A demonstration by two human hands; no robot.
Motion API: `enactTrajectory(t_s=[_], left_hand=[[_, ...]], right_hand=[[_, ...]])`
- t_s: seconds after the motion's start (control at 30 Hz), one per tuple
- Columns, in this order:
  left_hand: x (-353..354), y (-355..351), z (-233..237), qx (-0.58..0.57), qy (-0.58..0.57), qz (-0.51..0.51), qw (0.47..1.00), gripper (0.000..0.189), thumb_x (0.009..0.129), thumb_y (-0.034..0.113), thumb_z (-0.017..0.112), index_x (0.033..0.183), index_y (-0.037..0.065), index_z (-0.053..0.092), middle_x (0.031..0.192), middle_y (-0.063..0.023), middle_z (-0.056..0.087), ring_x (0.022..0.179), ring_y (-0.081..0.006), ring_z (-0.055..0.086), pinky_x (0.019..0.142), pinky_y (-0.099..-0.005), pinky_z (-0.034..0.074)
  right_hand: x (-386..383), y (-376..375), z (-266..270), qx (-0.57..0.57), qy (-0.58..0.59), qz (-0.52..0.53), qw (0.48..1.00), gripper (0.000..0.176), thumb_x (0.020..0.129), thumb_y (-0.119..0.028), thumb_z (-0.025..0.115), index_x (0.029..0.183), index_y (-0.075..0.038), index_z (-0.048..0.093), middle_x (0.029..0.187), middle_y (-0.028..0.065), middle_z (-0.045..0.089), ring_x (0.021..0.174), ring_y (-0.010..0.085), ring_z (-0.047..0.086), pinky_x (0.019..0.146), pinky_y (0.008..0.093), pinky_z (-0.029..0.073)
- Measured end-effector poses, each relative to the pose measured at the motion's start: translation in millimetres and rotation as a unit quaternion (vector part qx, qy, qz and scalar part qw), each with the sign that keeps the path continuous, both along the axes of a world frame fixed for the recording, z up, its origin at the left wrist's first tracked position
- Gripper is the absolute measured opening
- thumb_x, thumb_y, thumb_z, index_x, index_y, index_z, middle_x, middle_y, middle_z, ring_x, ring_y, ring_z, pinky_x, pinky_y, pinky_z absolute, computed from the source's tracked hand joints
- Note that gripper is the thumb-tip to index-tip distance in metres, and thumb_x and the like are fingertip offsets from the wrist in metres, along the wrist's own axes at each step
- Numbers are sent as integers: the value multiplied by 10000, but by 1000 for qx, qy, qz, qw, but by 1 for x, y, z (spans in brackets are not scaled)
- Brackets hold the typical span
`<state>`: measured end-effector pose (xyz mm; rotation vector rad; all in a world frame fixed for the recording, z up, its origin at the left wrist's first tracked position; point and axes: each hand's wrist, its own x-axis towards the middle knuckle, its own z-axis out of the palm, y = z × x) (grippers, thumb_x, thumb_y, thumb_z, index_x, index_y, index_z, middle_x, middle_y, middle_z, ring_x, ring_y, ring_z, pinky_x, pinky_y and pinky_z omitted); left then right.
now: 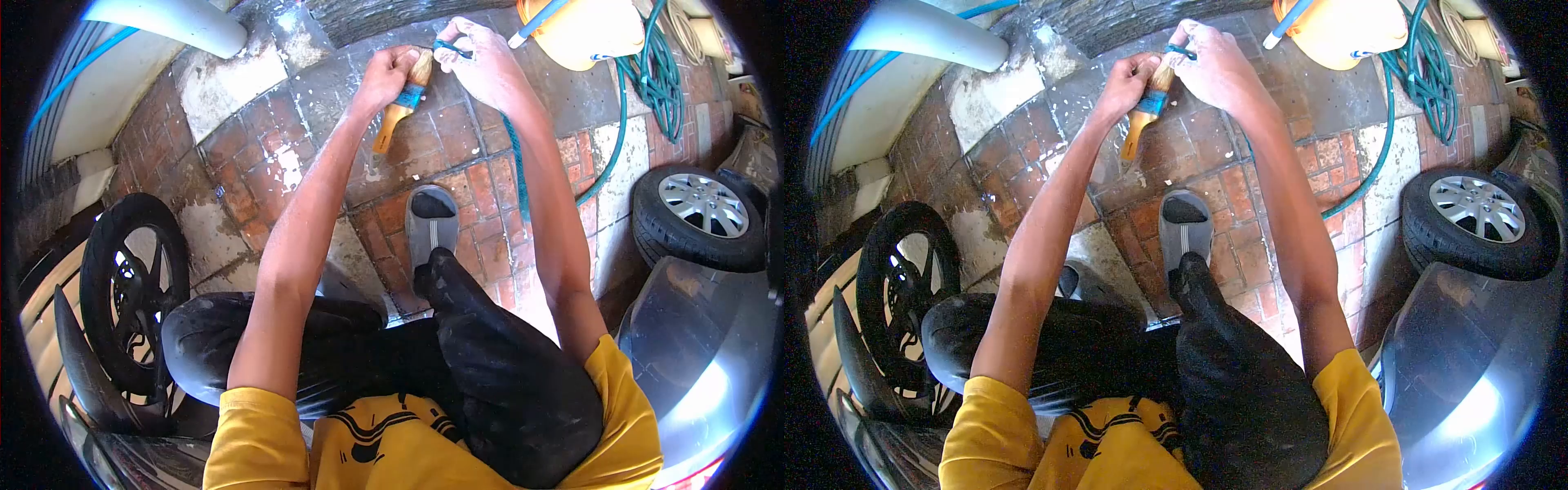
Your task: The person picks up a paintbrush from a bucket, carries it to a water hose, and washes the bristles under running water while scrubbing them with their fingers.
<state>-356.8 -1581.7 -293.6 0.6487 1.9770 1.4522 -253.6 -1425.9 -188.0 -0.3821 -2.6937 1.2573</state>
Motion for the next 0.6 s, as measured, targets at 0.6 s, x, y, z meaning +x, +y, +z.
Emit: enactTrajectory(t_s=[0.6], left_hand=[[-11, -22, -77, -192, 159, -81, 965, 481, 801, 119, 735, 1263, 46, 619, 1211, -241, 668, 1162, -417, 615, 991, -456, 490]], right_hand=[[8, -34, -75, -2, -187, 15, 982, 251, 968, -233, 641, 1137, -54, 595, 1087, 236, 675, 1082, 429, 613, 927, 500, 471]])
